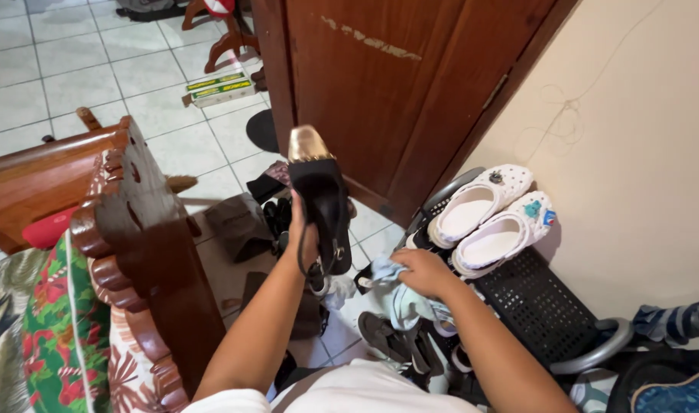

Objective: Cleaning various types of shoes using a cloth

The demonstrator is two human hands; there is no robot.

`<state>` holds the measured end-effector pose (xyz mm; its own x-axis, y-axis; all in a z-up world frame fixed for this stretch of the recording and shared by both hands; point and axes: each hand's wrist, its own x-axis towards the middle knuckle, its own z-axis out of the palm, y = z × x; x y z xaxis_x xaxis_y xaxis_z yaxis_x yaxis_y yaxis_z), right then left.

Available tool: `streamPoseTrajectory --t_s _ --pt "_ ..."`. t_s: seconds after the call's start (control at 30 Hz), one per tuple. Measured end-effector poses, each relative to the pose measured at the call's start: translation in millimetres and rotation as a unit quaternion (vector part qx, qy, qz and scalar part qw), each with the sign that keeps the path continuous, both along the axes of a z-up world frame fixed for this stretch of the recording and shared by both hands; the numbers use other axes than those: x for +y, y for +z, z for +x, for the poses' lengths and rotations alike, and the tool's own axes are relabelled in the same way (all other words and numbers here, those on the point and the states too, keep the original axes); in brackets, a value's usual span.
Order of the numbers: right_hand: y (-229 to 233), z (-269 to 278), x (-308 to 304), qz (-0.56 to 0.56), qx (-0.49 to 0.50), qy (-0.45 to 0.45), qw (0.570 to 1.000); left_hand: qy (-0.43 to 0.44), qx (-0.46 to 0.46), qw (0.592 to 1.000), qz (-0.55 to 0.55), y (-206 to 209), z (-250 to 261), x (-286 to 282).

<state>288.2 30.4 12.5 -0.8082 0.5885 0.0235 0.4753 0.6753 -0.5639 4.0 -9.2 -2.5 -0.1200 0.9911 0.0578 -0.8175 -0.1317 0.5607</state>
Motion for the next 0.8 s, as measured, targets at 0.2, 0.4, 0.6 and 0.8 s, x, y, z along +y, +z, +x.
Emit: streamPoseTrajectory --t_s 0.2,0.4,0.6,0.8 --pt "-13.7 -10.5 3.0 -0.146 0.167 -0.169 0.960 -0.010 -0.036 0.996 0.085 15.4 9.6 1.2" --pt "58.5 -58.2 -55.6 -0.027 -0.018 -0.218 0.975 0.030 -0.047 0.996 -0.068 12.2 33.2 14.3" --pt "61.6 -61.3 -59.4 -0.142 -0.081 -0.261 0.952 0.016 -0.016 0.991 -0.134 -43.4 54.4 21.3" --pt "-97.2 -6.1 -52.0 -0.337 0.118 -0.226 0.906 -0.050 0.199 0.913 -0.351 -123.6 75.9 5.8"
